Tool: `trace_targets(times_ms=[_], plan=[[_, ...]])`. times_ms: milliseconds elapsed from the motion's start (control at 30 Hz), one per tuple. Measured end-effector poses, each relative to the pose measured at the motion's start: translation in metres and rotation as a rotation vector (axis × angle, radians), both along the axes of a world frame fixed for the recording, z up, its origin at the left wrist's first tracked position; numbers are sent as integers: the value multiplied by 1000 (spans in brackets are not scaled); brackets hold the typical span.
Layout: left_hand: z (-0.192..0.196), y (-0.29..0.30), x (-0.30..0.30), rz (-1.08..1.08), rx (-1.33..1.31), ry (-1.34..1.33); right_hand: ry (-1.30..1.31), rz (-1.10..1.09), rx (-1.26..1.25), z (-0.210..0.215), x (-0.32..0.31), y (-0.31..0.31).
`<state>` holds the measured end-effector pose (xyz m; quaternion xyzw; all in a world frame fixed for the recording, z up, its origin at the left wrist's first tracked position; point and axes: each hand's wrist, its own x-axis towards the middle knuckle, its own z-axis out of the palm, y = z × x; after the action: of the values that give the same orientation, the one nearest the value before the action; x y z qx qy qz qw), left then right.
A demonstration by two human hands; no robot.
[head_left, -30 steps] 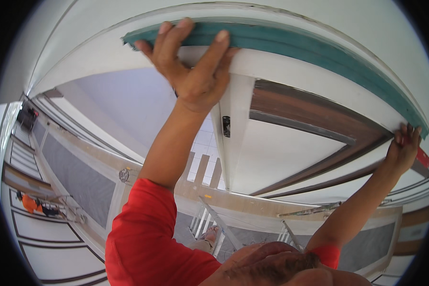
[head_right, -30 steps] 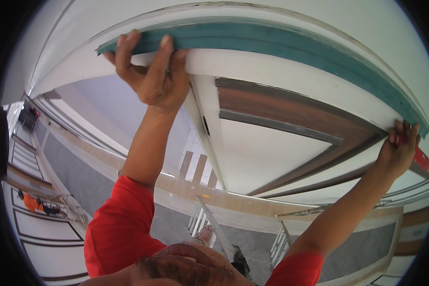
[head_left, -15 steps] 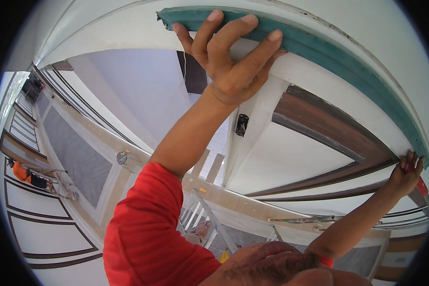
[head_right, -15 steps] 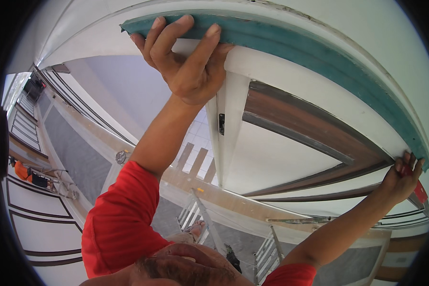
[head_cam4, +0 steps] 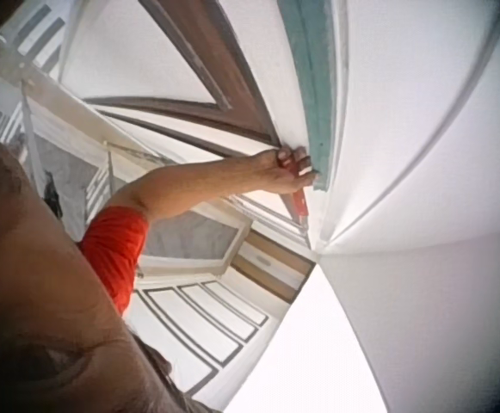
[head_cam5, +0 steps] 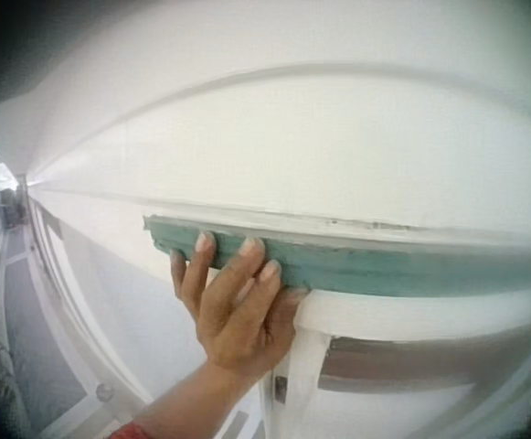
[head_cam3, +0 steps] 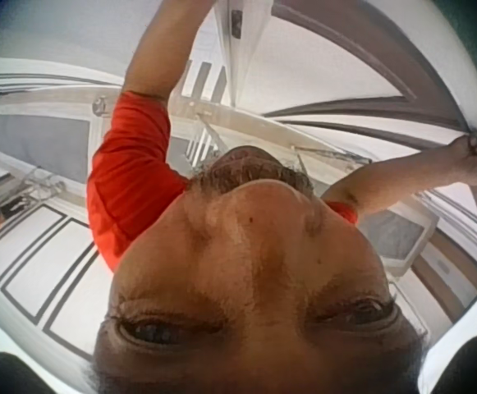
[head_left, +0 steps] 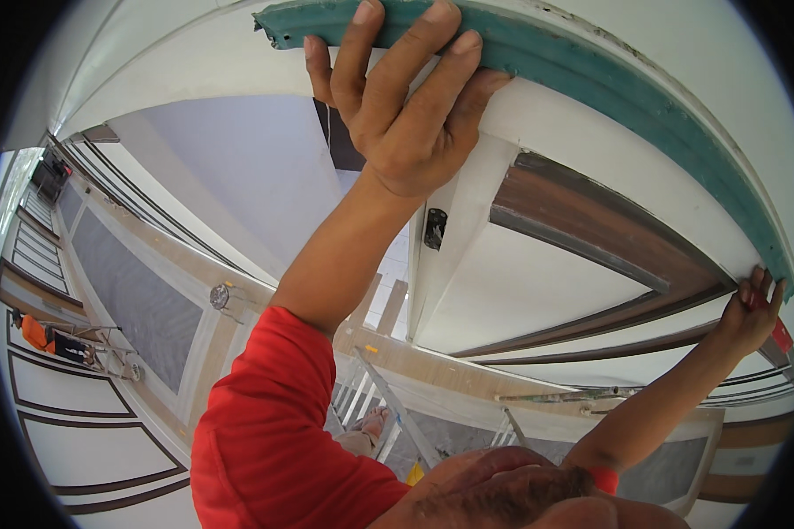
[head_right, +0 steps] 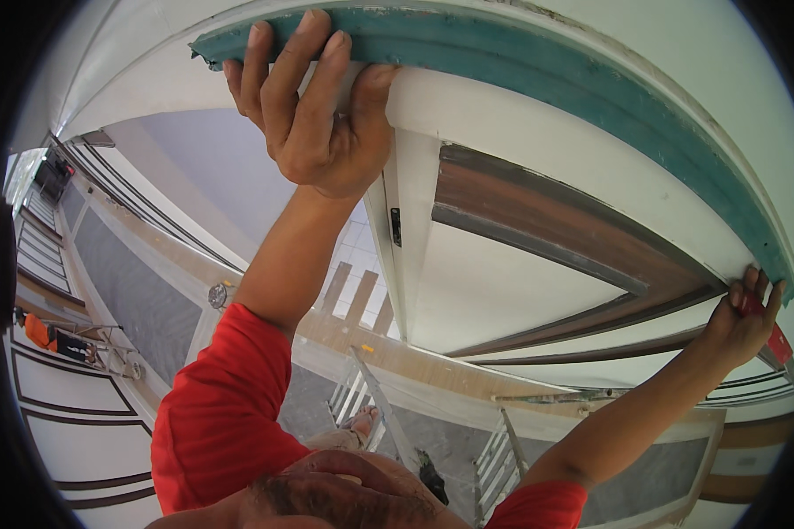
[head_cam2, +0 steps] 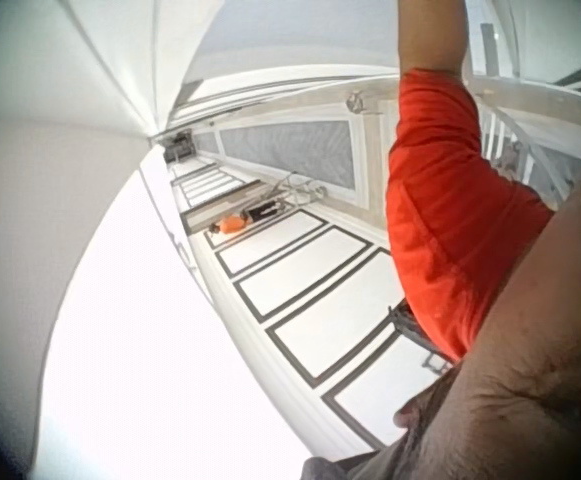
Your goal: The person positions a green strip of molding against the top of a door frame and uses a red utility knife to trim the excess length. The person then scrapes the surface of the molding with the knife to smooth it.
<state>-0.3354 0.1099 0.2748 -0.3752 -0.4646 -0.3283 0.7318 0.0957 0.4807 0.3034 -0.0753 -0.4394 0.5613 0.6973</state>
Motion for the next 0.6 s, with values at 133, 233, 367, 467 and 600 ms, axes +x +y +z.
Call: trace_targets(times_ms=[133,233,367,467,600], plan=[[12,16,7,-208,131,43,5,-28,-12,-2,-2,-2],[15,16,9,-206,130,58,2,-23,-14,-2,1,0],[18,18,10,-207,125,88,4,-19,-7,-4,5,4],[19,16,11,-209,123,85,17,-10,-10,-4,2,4],[20,13,12,-204,110,62,13,-29,-3,-3,-4,1]])
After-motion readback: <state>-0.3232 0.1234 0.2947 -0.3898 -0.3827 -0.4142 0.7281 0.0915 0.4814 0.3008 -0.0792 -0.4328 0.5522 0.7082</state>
